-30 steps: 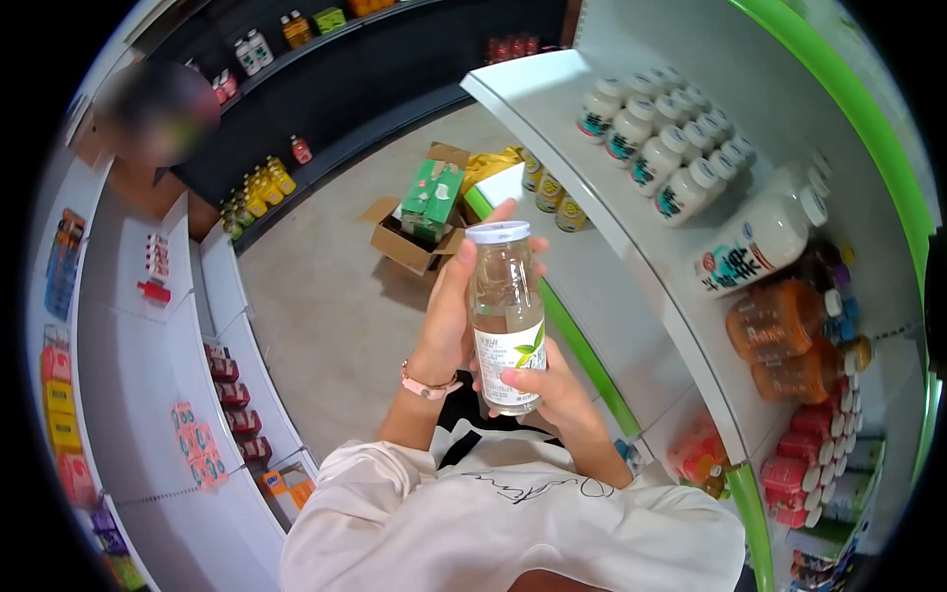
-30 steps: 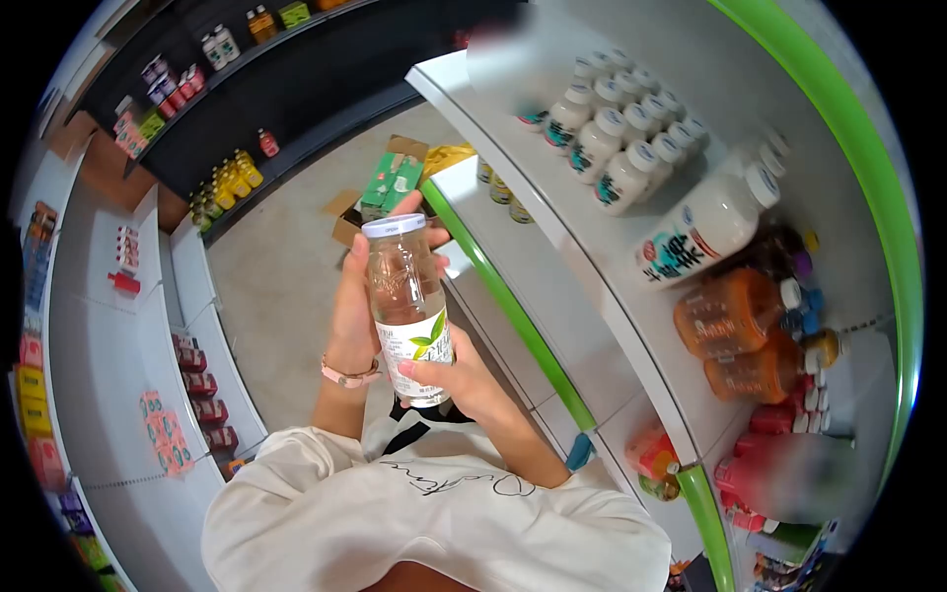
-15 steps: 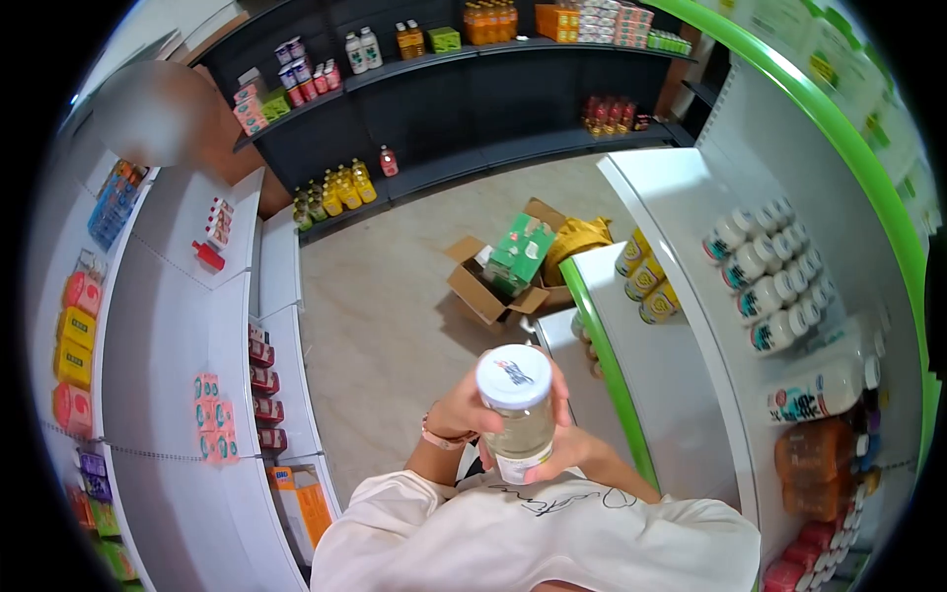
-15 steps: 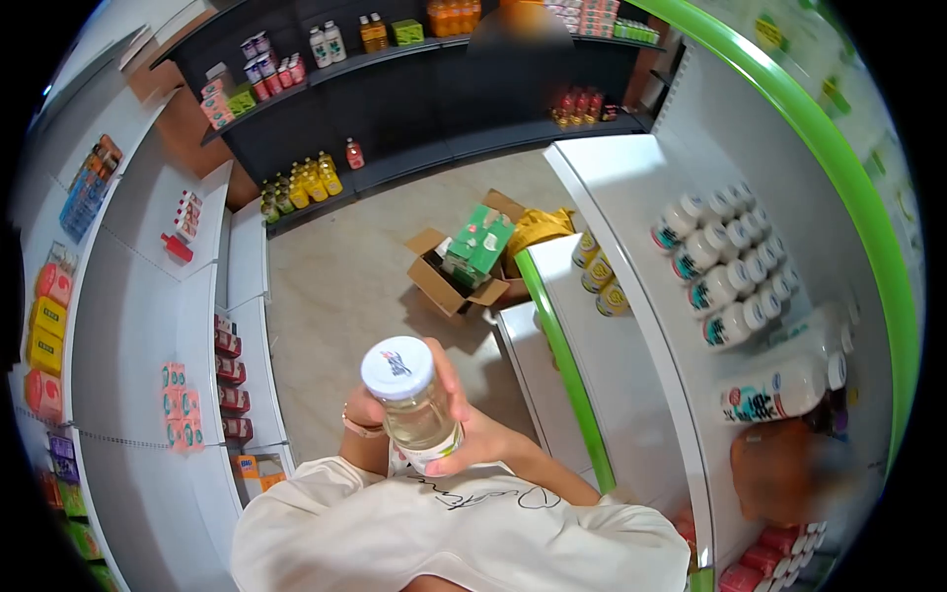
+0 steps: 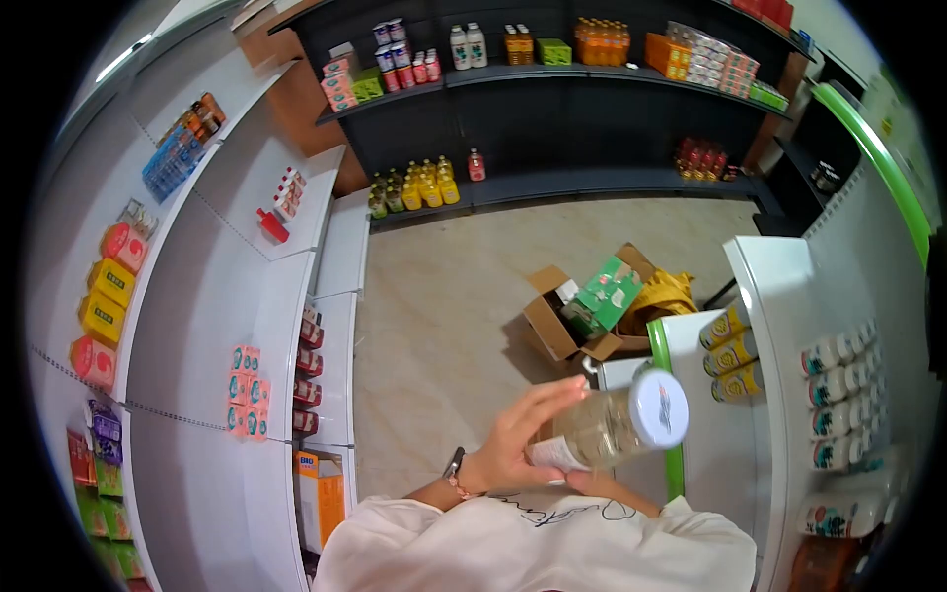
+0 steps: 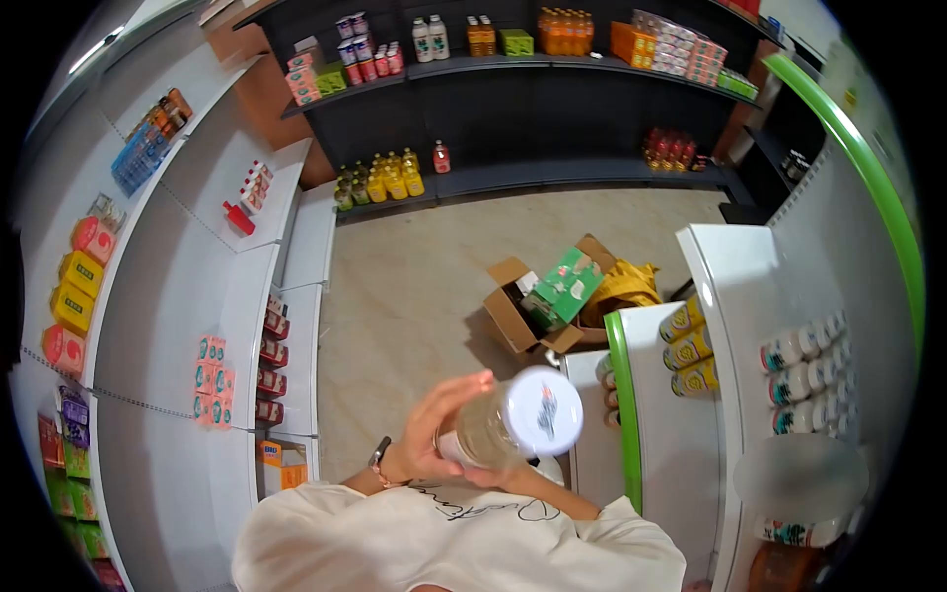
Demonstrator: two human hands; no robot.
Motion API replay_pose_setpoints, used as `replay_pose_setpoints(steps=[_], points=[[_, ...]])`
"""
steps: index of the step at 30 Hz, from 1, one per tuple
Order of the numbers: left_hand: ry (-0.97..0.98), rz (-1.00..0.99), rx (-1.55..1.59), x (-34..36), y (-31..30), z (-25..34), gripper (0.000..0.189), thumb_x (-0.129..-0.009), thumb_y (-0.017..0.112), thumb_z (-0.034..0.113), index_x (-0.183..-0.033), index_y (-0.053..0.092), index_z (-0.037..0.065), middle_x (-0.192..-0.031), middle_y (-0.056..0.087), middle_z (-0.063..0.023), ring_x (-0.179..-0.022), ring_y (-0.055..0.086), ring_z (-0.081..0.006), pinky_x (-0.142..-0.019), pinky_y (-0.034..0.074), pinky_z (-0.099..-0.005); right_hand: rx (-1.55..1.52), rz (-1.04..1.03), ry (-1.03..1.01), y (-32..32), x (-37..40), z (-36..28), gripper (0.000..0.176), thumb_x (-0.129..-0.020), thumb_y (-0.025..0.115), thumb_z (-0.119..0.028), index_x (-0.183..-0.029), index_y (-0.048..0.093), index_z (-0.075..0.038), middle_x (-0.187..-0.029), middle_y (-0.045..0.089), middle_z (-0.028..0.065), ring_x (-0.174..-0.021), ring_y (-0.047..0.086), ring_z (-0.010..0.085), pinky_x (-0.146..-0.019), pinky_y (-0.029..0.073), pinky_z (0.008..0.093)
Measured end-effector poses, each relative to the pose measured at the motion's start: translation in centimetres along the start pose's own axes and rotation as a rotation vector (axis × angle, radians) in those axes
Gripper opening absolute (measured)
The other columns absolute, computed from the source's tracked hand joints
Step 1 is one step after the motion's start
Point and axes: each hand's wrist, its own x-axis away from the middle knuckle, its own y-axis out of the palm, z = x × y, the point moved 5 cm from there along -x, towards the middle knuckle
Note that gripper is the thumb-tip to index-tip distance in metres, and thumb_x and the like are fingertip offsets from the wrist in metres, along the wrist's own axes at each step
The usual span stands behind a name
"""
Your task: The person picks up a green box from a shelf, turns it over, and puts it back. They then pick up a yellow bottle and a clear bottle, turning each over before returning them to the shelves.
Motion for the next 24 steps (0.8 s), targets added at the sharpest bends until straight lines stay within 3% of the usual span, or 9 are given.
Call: replay_pose_setpoints(steps=[3, 8, 18, 24], points=[[0.031, -0.016, -0.057, 0.7, -2.2, -1.1, 0.073, -0.075, 0.068, 0.046, -0.129, 0.047, 0.002, -0.132, 0.046, -0.0182, -0.116, 0.05, -0.032, -0.096, 0.039, -0.0408, 0.016, -0.092, -0.055, 0.4, -1.9, 2.0, 0.084, -0.059, 0.085, -0.018, -0.127, 0.037, -0.005, -0.117, 0.05, 0.0086, -0.108, 0.052, 0.0213, -0.09, 0.043, 0.0367], [0.052, 0.148, -0.096, 1.3, -6.2, -3.6, 0.071, -0.073, 0.071, 0.043, -0.126, 0.05, 0.001, -0.125, 0.052, -0.0196, -0.109, 0.054, -0.0336, -0.091, 0.043, -0.0417, -0.014, -0.221, -0.109, 0.5, -6.3, 5.8, 0.086, -0.059, 0.085, -0.019, -0.127, 0.036, -0.006, -0.118, 0.049, 0.0083, -0.108, 0.051, 0.0215, -0.09, 0.043, 0.0371], [0.033, 0.275, -0.208, -3.9, -19.2, -11.2, 0.07, -0.08, 0.064, 0.046, -0.129, 0.045, -0.001, -0.124, 0.052, -0.0171, -0.11, 0.052, -0.0307, -0.092, 0.041, -0.0398, 0.219, -0.403, 0.042, -1.0, -23.0, 12.5, 0.089, -0.058, 0.087, -0.023, -0.127, 0.035, -0.008, -0.117, 0.047, 0.0079, -0.109, 0.05, 0.0215, -0.09, 0.042, 0.0377], [-0.03, 0.316, -0.322, -8.9, -26.6, -15.6, 0.073, -0.08, 0.061, 0.049, -0.13, 0.044, -0.001, -0.125, 0.051, -0.0173, -0.111, 0.052, -0.0309, -0.092, 0.041, -0.0394, 0.002, -0.404, 0.19, -2.0, -32.6, 16.7, 0.087, -0.059, 0.086, -0.024, -0.128, 0.035, -0.009, -0.121, 0.045, 0.0072, -0.112, 0.047, 0.0203, -0.091, 0.041, 0.0374]])
